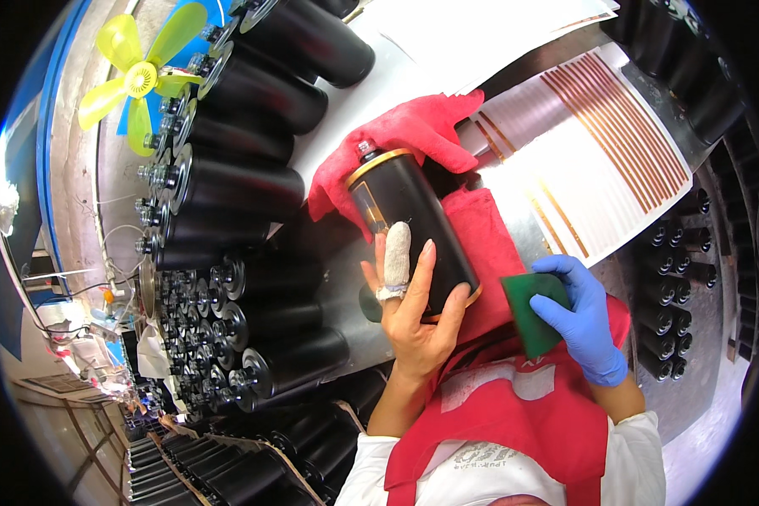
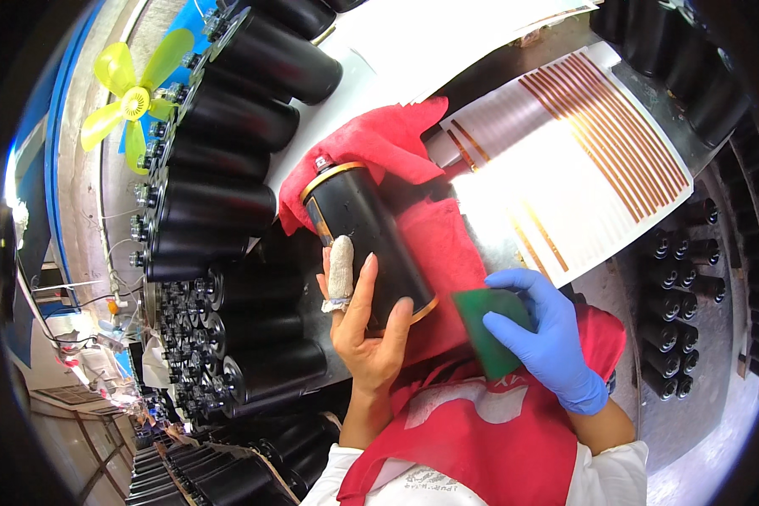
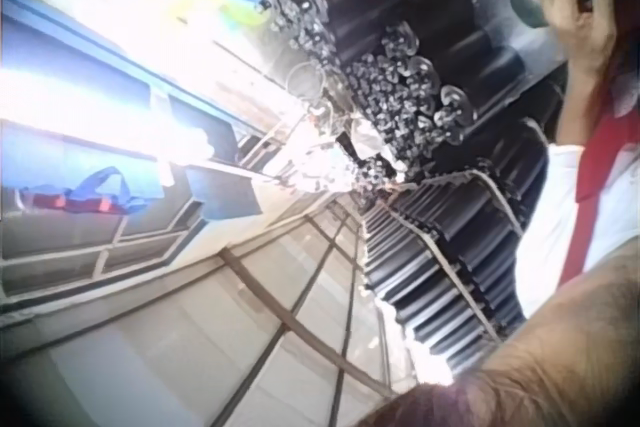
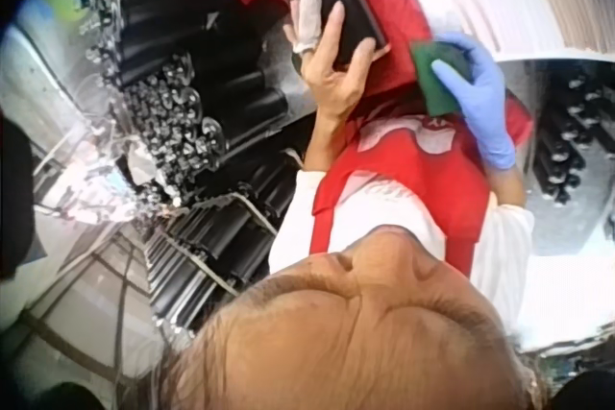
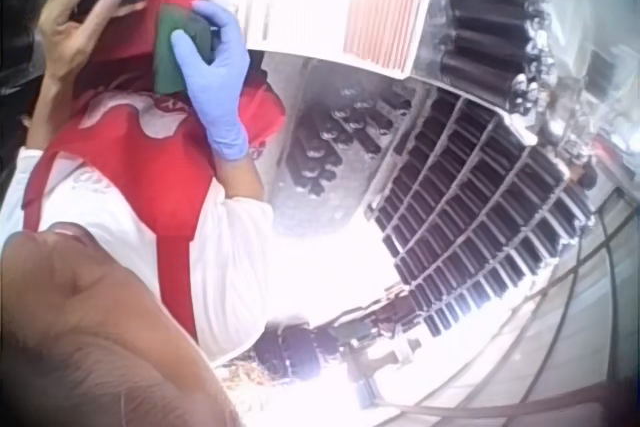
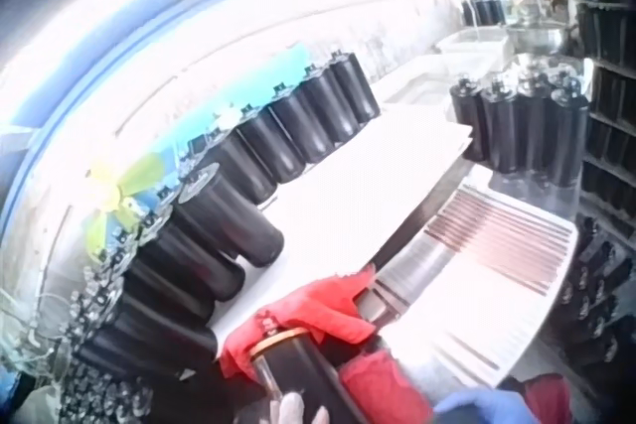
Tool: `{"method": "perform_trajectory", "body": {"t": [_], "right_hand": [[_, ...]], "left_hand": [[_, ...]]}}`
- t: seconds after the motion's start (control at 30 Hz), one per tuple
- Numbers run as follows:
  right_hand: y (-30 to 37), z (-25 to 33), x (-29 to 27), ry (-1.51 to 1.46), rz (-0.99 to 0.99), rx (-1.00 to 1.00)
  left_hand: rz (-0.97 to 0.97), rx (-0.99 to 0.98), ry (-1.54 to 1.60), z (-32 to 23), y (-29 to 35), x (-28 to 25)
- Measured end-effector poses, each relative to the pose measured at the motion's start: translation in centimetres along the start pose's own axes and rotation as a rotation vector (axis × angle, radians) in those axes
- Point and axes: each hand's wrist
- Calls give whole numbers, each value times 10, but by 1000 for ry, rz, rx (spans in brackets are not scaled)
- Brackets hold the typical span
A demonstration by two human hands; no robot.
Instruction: The person applies decorative labels to black cylindrical bottles. They wipe the bottle surface with a green sponge, peel a label from a sheet, and carefully align and smooth it onto the bottle. The person also applies thin copper strips to the top and bottom rims of the bottle.
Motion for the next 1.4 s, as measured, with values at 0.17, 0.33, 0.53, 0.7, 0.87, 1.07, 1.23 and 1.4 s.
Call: {"method": "perform_trajectory", "body": {"t": [0.17, 0.33, 0.53, 0.7, 0.87, 1.07, 1.23, 1.4], "right_hand": [[2, -1, -4, -1, -91, -45], [4, -2, 1, 24, -44, -39], [8, -4, -5, -12, -78, -52], [9, -4, -7, -30, -102, -75], [18, 4, 32, 358, 84, -311], [5, -3, 51, 473, 112, -426], [2, -10, 12, 187, -241, -183], [5, -5, 48, 458, 143, -437]], "left_hand": [[37, 16, -43, -7, -4, -6], [-63, 43, 19, 0, -3, 6], [-46, -38, 382, 16, 1, 0], [5, 92, 365, 16, 6, -9], [-36, 126, -3, 29, 10, -3], [-35, 118, -56, 30, 8, -8], [0, 122, -238, 5, 2, -16], [45, 199, -234, 0, -13, -5]]}}
Point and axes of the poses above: each hand's wrist, its own y-axis away from the middle knuckle, its own x-axis out of the palm, z = x × y, and after that the axes turned 8 degrees about -y, right-handed
